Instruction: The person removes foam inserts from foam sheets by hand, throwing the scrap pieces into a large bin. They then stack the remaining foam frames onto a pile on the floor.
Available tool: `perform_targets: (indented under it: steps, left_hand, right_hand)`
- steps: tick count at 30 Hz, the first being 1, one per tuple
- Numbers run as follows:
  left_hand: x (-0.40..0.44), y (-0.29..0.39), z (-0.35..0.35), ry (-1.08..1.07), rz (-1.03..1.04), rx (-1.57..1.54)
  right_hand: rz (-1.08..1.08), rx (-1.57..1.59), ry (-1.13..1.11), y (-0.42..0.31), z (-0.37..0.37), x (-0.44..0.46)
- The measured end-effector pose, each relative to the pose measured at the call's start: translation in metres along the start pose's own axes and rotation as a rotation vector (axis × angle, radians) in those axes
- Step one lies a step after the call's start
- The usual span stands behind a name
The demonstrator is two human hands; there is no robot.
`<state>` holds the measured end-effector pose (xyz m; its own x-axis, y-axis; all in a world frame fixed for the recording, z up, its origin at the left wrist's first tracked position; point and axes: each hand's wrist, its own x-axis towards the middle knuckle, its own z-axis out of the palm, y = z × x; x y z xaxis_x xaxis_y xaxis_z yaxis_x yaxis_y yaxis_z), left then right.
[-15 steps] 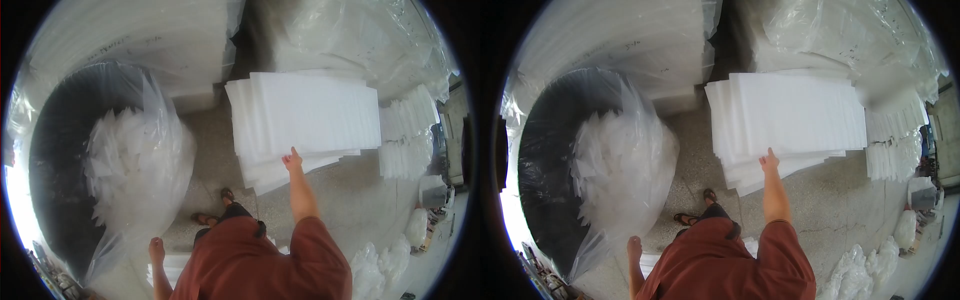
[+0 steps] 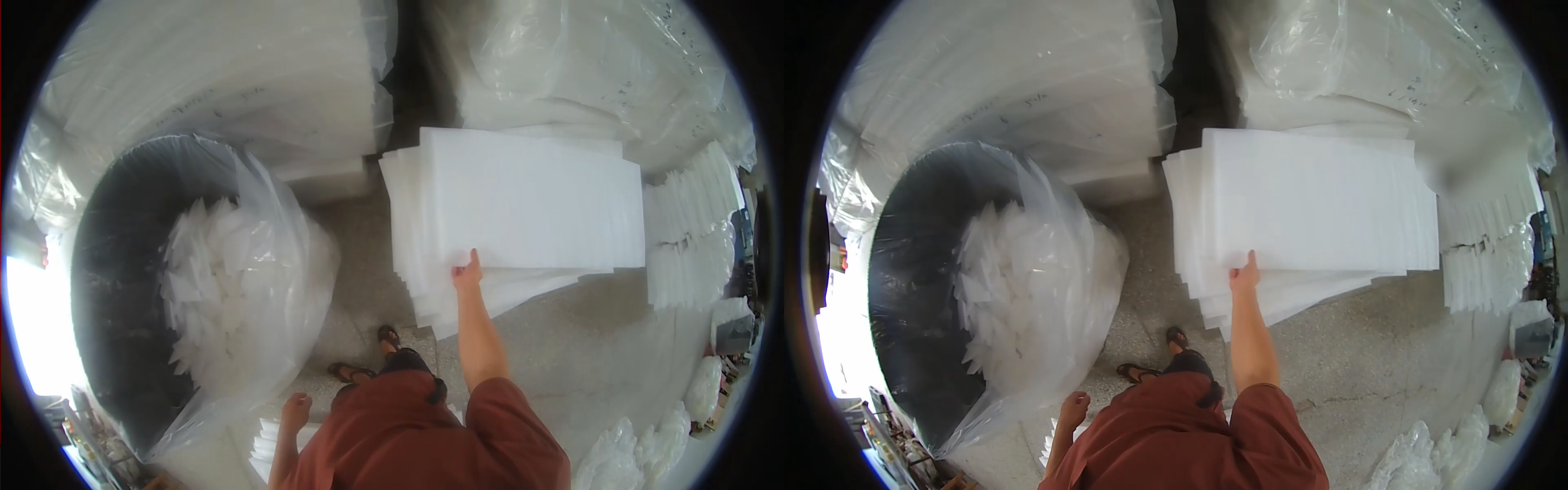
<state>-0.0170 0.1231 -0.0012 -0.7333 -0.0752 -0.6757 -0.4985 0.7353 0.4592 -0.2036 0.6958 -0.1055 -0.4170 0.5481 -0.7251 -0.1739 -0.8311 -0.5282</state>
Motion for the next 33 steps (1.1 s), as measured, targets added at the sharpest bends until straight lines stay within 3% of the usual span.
perform_targets:
  steps: [3,8,10,11,13,14,16,17,19,21,23,26,27,28,29,31,33]
  left_hand:
    - [0.01,0.034,-0.01,-0.054,0.039,0.003]
    - [0.022,0.158,-0.02,-0.197,0.361,-0.112]
    - [0.019,0.222,-0.011,-0.426,0.416,-0.149]
    - [0.02,0.24,0.007,-0.527,0.376,-0.358]
    - [0.027,0.265,0.053,-0.513,0.44,-0.597]
    - [0.013,0.299,0.055,-0.415,0.711,-0.876]
    - [0.006,0.32,0.06,0.0,0.502,-0.509]
    - [0.004,0.322,0.06,-0.015,0.487,-0.481]
    - [0.0,0.319,0.061,-0.066,0.468,-0.483]
    - [0.002,0.31,0.052,-0.116,0.468,-0.525]
    - [-0.01,0.302,0.013,-0.031,0.599,-0.567]
    - [-0.048,0.274,-0.071,0.104,0.732,-0.581]
    - [-0.06,0.256,-0.103,0.151,0.761,-0.576]
    - [-0.06,0.228,-0.127,0.008,0.697,-0.626]
    - [-0.097,0.211,-0.174,0.065,0.67,-0.536]
    - [-0.125,0.148,-0.213,0.233,0.872,-0.601]
    - [-0.152,0.076,-0.248,0.294,0.901,-0.835]
  right_hand:
    - [0.118,0.145,-0.11,-0.019,0.006,0.001]
    - [0.161,0.15,-0.337,-0.029,0.01,-0.091]
    - [0.15,0.027,-0.416,-0.011,-0.024,-0.124]
    - [0.14,-0.043,-0.522,0.005,-0.04,-0.143]
    - [0.263,-0.083,-0.527,0.019,-0.035,-0.213]
    - [0.181,-0.167,-0.626,0.032,-0.045,-0.237]
    - [0.243,-0.138,-0.628,0.035,-0.049,-0.256]
    - [0.389,-0.044,-0.5,0.029,-0.046,-0.259]
    - [0.373,0.079,-0.563,0.014,-0.054,-0.249]
    - [0.299,0.189,-0.552,-0.015,-0.07,-0.237]
    - [0.127,0.308,-0.332,-0.041,-0.117,-0.193]
    - [-0.076,0.215,-0.203,-0.035,-0.112,-0.213]
    - [-0.088,0.18,-0.207,-0.025,-0.105,-0.225]
    - [-0.097,0.142,-0.219,-0.015,-0.099,-0.238]
    - [-0.086,0.109,-0.243,-0.001,-0.092,-0.253]
    - [-0.055,0.044,-0.305,0.027,-0.078,-0.281]
    - [-0.003,-0.03,-0.389,0.057,-0.065,-0.311]
